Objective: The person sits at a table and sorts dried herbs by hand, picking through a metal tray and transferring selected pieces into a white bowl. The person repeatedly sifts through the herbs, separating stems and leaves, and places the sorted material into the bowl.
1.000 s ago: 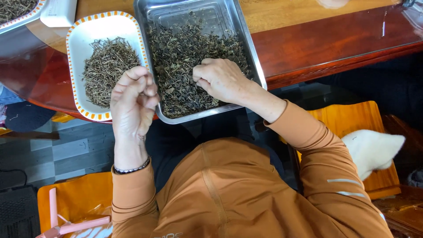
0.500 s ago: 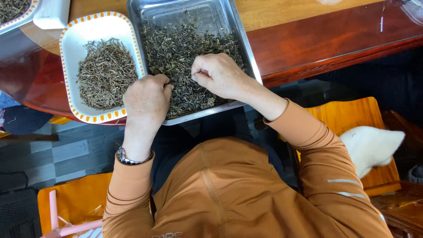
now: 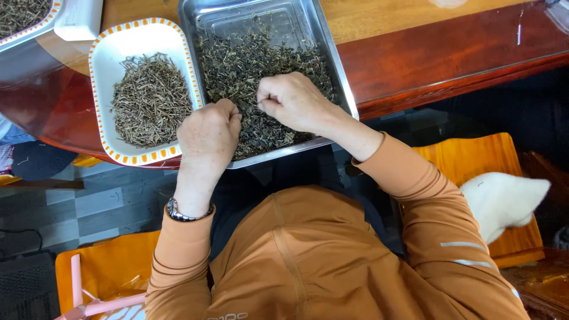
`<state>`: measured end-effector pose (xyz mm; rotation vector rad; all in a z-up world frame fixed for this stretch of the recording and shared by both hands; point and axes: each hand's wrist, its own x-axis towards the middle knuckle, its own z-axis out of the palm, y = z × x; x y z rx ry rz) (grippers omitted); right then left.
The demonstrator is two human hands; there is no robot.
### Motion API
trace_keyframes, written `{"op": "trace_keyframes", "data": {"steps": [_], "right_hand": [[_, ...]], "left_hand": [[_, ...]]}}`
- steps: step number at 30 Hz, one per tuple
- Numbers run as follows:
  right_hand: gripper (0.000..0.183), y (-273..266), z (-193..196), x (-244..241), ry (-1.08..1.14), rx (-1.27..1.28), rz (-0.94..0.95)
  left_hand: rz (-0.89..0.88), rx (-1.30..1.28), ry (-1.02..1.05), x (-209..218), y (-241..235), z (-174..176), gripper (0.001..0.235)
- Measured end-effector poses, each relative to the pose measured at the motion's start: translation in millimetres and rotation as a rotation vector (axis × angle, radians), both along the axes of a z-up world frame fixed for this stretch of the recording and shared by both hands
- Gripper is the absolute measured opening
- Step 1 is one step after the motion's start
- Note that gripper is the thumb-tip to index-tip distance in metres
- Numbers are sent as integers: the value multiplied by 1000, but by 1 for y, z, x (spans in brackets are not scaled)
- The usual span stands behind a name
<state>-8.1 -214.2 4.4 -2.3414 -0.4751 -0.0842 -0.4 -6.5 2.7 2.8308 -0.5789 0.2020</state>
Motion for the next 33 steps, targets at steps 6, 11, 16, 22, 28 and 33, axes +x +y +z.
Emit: {"op": "trace_keyframes", "data": {"steps": [6, 11, 16, 22, 28, 33], "right_hand": [[8, -15, 29, -16, 120, 271, -11], [11, -33, 19, -13, 348, 579, -21], [10, -39, 17, -13, 615, 1073, -59], [5, -41, 2, -8, 553, 964, -6], [6, -5, 10, -12, -52, -22, -22], [5, -1, -18, 8, -66, -252, -57]], "left_hand": [[-40, 11, -27, -2, -1, -4, 9], [-43, 28, -18, -2, -4, -2, 9], [-36, -56, 39, -1, 1, 6, 3], [-41, -78, 23, 3, 13, 15, 5], [-68, 52, 1, 0, 3, 5, 13], [-82, 59, -21, 0, 0, 5, 6]]}}
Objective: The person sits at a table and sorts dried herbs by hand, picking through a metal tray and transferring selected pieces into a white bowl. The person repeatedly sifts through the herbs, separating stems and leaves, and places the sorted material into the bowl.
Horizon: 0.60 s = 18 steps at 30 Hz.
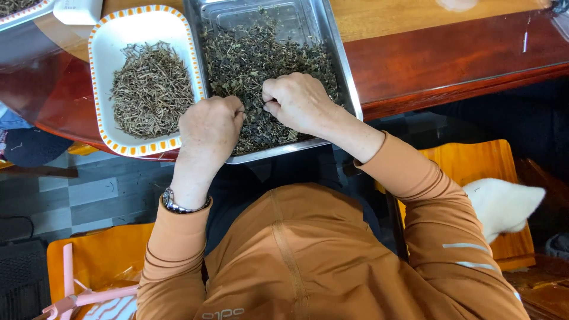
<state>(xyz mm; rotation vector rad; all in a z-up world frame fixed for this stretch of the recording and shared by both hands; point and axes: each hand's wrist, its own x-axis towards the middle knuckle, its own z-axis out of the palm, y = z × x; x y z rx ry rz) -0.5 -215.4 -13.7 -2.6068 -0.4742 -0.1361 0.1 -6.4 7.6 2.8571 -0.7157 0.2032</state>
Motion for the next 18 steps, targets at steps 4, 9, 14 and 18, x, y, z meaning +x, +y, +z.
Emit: {"op": "trace_keyframes", "data": {"steps": [4, 9, 14, 18], "right_hand": [[3, -3, 5, -2, 20, 62, 36], [7, -9, 15, -12, 75, 148, 45], [8, -21, 46, -25, 144, 259, 29], [21, -39, 49, -20, 265, 363, -124]], "left_hand": [[-7, -32, 14, 2, 0, -2, 5], [4, -71, 51, 5, 8, -2, 6], [14, -118, 56, -3, 19, 19, 6], [-90, -302, 27, -2, 25, 17, 5]]}}
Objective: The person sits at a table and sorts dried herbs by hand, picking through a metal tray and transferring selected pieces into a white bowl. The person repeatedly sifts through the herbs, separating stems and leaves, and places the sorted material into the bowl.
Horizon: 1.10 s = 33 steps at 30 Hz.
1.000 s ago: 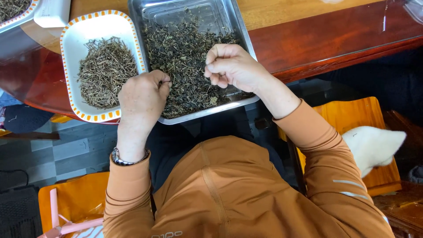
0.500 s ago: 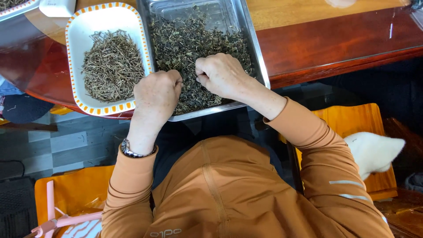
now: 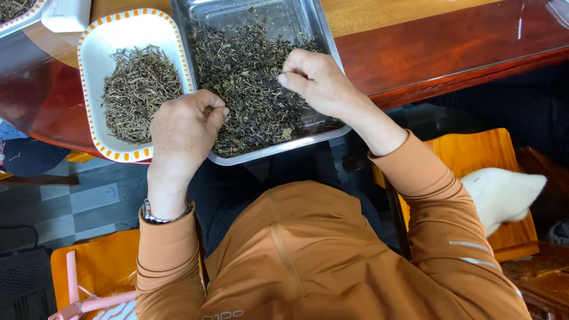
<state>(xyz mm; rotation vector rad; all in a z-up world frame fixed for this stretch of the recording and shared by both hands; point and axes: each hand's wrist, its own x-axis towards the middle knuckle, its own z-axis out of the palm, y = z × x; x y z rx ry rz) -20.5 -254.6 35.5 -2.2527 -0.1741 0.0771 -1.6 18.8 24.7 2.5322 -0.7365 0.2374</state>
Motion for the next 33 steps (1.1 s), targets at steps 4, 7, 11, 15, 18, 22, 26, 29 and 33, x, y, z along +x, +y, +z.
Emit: {"op": "trace_keyframes", "data": {"steps": [4, 7, 11, 15, 18, 22, 26, 29, 33], "right_hand": [[28, -7, 6, -10, -80, 11, -57], [23, -8, -1, -14, -139, -72, -13], [13, -8, 2, -21, -112, -174, 55], [19, -8, -9, -24, -70, -492, 110], [23, -7, -23, -22, -91, -530, 141], [6, -9, -22, -17, -175, -403, 158], [19, -13, -15, -11, -212, -246, 105], [22, -11, -21, 4, -412, -323, 66], [7, -1, -31, 22, -228, -466, 30]], "left_hand": [[-99, -66, 31, -6, -20, 11, 4], [-265, -85, 5, -4, -40, 12, 4], [-210, 103, 64, 5, -66, -3, 4], [-134, 313, 70, 8, -85, 0, 13], [-101, 407, 100, 14, -90, -7, 16], [-90, 322, 18, 23, -85, -30, 12], [-101, 318, 9, 20, -80, -27, 12], [-120, 269, -28, 18, -77, -27, 11], [-134, 200, 12, 15, -71, -24, 5]]}}
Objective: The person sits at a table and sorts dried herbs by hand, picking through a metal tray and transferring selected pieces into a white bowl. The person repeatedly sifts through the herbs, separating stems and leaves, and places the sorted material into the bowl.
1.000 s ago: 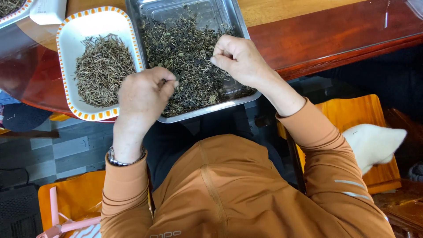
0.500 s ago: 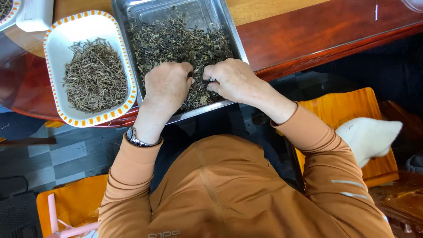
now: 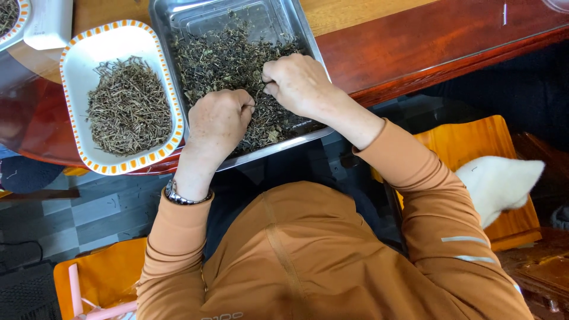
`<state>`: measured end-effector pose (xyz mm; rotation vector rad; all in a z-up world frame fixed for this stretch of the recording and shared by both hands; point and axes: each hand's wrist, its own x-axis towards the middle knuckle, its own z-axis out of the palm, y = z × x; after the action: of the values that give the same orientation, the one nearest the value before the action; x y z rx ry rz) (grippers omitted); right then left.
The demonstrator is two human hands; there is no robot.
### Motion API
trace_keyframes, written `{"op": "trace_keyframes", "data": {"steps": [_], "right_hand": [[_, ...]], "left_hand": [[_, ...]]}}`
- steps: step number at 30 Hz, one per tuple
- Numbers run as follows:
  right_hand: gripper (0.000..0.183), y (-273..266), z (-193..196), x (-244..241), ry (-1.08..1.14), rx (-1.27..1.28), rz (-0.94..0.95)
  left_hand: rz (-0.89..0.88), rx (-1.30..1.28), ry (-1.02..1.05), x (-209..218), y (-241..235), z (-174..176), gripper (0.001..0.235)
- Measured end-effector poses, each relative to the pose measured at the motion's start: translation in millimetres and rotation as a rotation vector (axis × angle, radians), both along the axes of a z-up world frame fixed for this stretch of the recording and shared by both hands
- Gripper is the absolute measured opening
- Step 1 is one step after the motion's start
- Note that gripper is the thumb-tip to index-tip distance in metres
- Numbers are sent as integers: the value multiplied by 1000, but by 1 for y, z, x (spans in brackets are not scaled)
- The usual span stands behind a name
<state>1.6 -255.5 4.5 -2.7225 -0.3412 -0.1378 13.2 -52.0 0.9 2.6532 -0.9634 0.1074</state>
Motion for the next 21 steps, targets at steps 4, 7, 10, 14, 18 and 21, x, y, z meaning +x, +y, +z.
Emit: {"op": "trace_keyframes", "data": {"steps": [4, 7, 10, 14, 18, 21], "right_hand": [[24, 1, -16, 10, -30, -60, 20], [20, 8, 19, -3, 129, 52, -5], [19, 3, 40, -14, 309, 267, -110], [16, -12, 50, -28, 398, 536, -181], [14, -29, 38, -34, 568, 1437, -55], [14, -37, 29, -33, 592, 1696, 13]], "left_hand": [[-95, -238, 18, -1, 14, 2, 10], [-19, -247, 99, -4, 25, 16, 14], [-9, -311, 81, -1, 32, 15, 13], [22, -265, 87, 2, 23, 16, 9], [-58, -204, 38, 11, 3, 14, 5], [-47, -93, 26, 19, -12, 9, 4]]}}
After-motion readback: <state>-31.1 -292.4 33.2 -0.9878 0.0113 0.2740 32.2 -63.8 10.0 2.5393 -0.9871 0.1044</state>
